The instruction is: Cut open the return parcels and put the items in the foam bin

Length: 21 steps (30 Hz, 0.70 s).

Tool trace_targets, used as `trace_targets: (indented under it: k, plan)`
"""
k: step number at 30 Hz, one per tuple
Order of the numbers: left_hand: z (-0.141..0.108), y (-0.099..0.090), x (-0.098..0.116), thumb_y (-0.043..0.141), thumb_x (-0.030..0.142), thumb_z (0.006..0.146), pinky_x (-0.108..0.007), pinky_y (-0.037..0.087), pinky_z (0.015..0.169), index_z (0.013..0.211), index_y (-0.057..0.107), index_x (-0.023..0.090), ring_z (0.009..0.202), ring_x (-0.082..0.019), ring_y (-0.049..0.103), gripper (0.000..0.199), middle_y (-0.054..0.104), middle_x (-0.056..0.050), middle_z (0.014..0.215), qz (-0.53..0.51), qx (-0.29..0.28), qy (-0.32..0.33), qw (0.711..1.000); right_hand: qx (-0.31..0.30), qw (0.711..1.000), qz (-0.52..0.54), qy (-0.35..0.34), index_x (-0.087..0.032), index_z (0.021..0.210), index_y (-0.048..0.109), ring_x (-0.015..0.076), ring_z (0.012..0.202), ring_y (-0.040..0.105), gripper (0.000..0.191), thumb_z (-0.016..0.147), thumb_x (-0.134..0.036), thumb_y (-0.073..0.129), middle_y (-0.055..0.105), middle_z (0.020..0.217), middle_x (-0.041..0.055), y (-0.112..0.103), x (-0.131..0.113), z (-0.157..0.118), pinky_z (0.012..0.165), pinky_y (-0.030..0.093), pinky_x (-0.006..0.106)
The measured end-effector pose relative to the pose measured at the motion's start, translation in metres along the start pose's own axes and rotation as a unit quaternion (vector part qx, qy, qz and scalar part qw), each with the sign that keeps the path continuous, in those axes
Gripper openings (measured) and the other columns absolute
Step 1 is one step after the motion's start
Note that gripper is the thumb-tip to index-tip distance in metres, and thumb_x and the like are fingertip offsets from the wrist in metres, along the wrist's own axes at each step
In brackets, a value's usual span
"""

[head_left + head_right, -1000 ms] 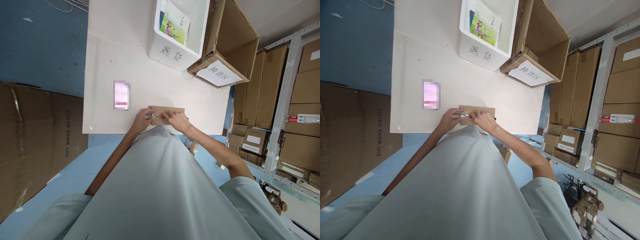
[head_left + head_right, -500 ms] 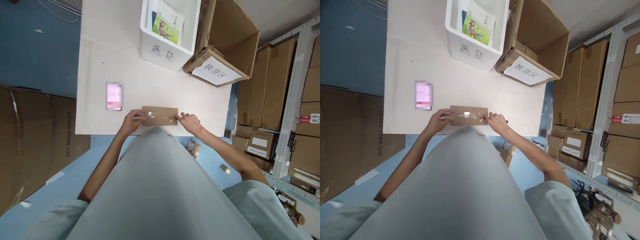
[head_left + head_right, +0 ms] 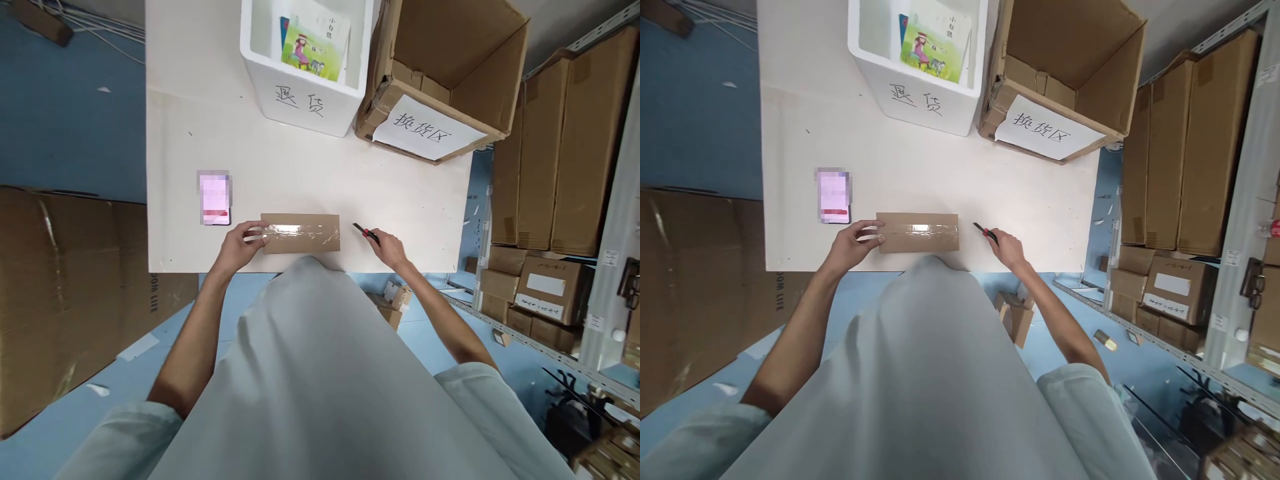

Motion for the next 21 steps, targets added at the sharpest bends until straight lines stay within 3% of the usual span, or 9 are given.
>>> trace_targets:
  k: [2,6,9,11,15,21]
  plan:
    - [-0.001,-0.007,-0.002,0.086,0.058,0.073,-0.048,0.065,0.101,0.118,0.075,0.026,0.125,-0.034,0.072,0.056,0.075,-0.011,0.140,0.005,0.013,-0.008,1.000,0.003,0.981,0.190,0.026,-0.021,0.132,0.063,0.0147,0.077,0.075,0.030,0.118,-0.040,0.045,0.082,0.110,0.0048,0.030,-0.004,0.011,0.074,0.055,0.025]
    - [-0.006,-0.027,-0.007,0.084,0.059,0.074,-0.048,0.066,0.098,0.119,0.074,0.026,0.119,-0.032,0.074,0.057,0.075,-0.012,0.139,0.052,0.058,-0.018,0.997,0.008,0.880,0.470,0.075,-0.020,0.117,0.061,0.0076,0.060,0.069,0.023,0.113,-0.040,0.051,0.080,0.114,0.0044,0.085,-0.032,0.034,0.059,0.055,0.019]
    - [-0.012,-0.039,-0.010,0.080,0.050,0.078,-0.047,0.066,0.097,0.120,0.074,0.024,0.109,-0.028,0.076,0.049,0.071,-0.014,0.140,0.098,0.093,-0.020,0.991,-0.012,0.808,0.584,0.070,-0.020,0.115,0.060,0.0087,0.060,0.073,0.026,0.110,-0.046,0.057,0.077,0.114,0.0043,0.103,-0.061,0.042,0.056,0.056,0.020]
    - [-0.016,-0.041,-0.011,0.075,0.042,0.081,-0.049,0.066,0.099,0.122,0.073,0.024,0.105,-0.026,0.076,0.045,0.069,-0.014,0.140,0.112,0.112,-0.015,0.987,-0.021,0.784,0.616,0.069,-0.021,0.114,0.061,0.0108,0.060,0.075,0.032,0.108,-0.052,0.060,0.075,0.101,0.0008,0.104,-0.075,0.043,0.056,0.057,0.021]
    - [-0.019,-0.021,-0.013,0.068,0.034,0.085,-0.053,0.065,0.102,0.134,0.070,0.022,0.115,-0.030,0.075,0.050,0.065,-0.016,0.144,0.118,0.111,0.002,0.987,0.024,0.786,0.614,0.065,-0.021,0.115,0.062,0.0128,0.057,0.073,0.043,0.105,-0.063,0.062,0.067,0.080,-0.0045,0.083,-0.081,0.031,0.054,0.057,0.022]
    - [-0.008,0.059,-0.006,0.067,0.037,0.089,-0.050,0.064,0.103,0.145,0.065,0.019,0.114,-0.027,0.076,0.058,0.064,-0.019,0.149,0.073,0.014,0.006,0.997,0.153,0.853,0.497,0.054,-0.024,0.120,0.063,0.0152,0.067,0.075,0.045,0.109,-0.065,0.049,0.072,0.093,-0.0004,0.025,-0.061,-0.007,0.061,0.058,0.024]
Point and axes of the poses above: each hand's wrist, its own z-axis towards the middle knuckle, its own y-axis out of the palm, x = y × z, the point moved 4 cm from there along z, towards the middle knuckle
